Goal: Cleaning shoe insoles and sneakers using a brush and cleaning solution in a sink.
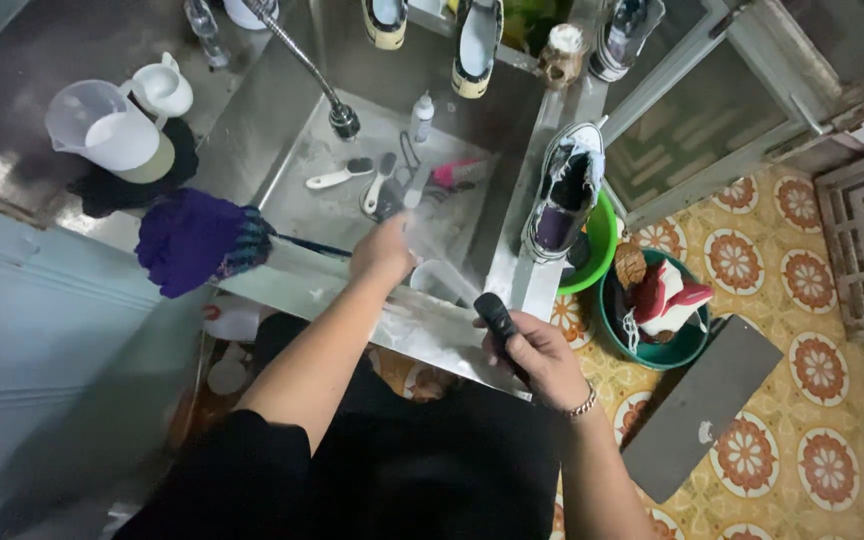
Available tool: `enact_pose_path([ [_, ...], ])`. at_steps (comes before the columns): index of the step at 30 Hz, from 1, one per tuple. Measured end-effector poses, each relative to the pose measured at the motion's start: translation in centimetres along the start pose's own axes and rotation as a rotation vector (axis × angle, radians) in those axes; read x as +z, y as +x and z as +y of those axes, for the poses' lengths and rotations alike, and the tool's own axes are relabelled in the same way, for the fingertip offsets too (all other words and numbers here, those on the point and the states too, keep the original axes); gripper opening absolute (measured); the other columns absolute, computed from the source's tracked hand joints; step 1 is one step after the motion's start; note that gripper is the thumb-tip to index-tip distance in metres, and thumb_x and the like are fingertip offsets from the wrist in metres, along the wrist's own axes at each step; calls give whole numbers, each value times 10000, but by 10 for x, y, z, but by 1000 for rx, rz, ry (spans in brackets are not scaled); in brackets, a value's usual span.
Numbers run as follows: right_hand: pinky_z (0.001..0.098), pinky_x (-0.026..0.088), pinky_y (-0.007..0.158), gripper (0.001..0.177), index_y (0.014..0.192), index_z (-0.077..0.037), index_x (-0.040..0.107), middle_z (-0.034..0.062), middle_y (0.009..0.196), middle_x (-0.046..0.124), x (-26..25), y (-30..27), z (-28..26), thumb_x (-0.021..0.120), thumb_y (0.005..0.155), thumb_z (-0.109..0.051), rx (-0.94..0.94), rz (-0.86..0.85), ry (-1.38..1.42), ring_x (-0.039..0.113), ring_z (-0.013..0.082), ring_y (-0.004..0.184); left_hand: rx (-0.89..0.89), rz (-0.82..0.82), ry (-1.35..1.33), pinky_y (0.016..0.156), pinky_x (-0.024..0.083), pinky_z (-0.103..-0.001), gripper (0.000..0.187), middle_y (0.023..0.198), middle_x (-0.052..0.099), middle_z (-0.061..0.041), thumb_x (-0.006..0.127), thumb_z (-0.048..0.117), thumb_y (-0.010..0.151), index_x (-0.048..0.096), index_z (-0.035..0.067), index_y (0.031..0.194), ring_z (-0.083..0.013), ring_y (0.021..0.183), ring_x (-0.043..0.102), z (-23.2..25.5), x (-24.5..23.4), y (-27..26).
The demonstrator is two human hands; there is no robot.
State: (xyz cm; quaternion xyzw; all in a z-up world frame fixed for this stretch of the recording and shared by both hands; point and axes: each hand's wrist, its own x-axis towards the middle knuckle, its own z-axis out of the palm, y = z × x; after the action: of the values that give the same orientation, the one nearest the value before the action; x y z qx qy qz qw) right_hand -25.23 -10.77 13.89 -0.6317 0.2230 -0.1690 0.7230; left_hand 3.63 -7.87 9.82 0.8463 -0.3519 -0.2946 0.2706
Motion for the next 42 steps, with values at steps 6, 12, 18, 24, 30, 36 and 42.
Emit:
enact_pose_path([
  [6,247,456,741,508,1309,12,644,40,932,671,-7,0,17,634,1035,-416,-42,-31,-3,568,99,813,-20,-18,22,992,507,-443,685,1281,690,-86,869,266,739,598,266,1368,-329,1195,641,0,-1,0],
  [12,235,458,634,808,1642,-125,259,51,914,655,3,5,3,621,973,-397,-18,85,61,547,93,718,-24,14,0,999,507,-440,753,1297,685,-99,904,306,700,593,240,1383,-324,1210,637,-13,10,14],
  [18,224,447,632,757,1657,-114,271,24,954,619,7,-2,3,614,1006,-294,-93,281,71,511,82,709,-44,19,-15,1008,506,-428,789,1310,673,-91,917,278,676,584,223,1390,-316,1221,631,-6,6,7],
  [24,213,460,718,757,1645,-79,316,14,1024,638,15,-15,7,649,975,-190,-108,245,-172,519,72,787,-64,17,11,1013,503,-433,796,1325,664,-99,911,276,706,560,231,1418,-318,1234,624,1,-2,2],
  [30,268,477,959,796,1630,-24,319,41,1166,659,24,-17,1,705,958,-205,-198,157,-349,595,117,1008,-90,2,-3,1012,502,-435,788,1339,658,-87,897,257,721,550,247,1428,-312,1247,617,0,-1,4],
  [36,273,463,971,910,1651,-29,190,33,1229,613,25,-16,5,720,942,-241,-183,148,-266,578,121,1036,-55,27,-15,1018,498,-439,783,1336,662,-91,901,255,719,554,228,1420,-317,1242,621,1,-2,3],
  [42,223,469,781,797,1658,-55,240,34,1070,653,22,-16,5,643,981,-172,-107,159,-184,546,76,839,-33,35,-14,1005,505,-443,764,1318,668,-104,899,251,716,566,215,1403,-322,1227,630,-6,3,7],
])
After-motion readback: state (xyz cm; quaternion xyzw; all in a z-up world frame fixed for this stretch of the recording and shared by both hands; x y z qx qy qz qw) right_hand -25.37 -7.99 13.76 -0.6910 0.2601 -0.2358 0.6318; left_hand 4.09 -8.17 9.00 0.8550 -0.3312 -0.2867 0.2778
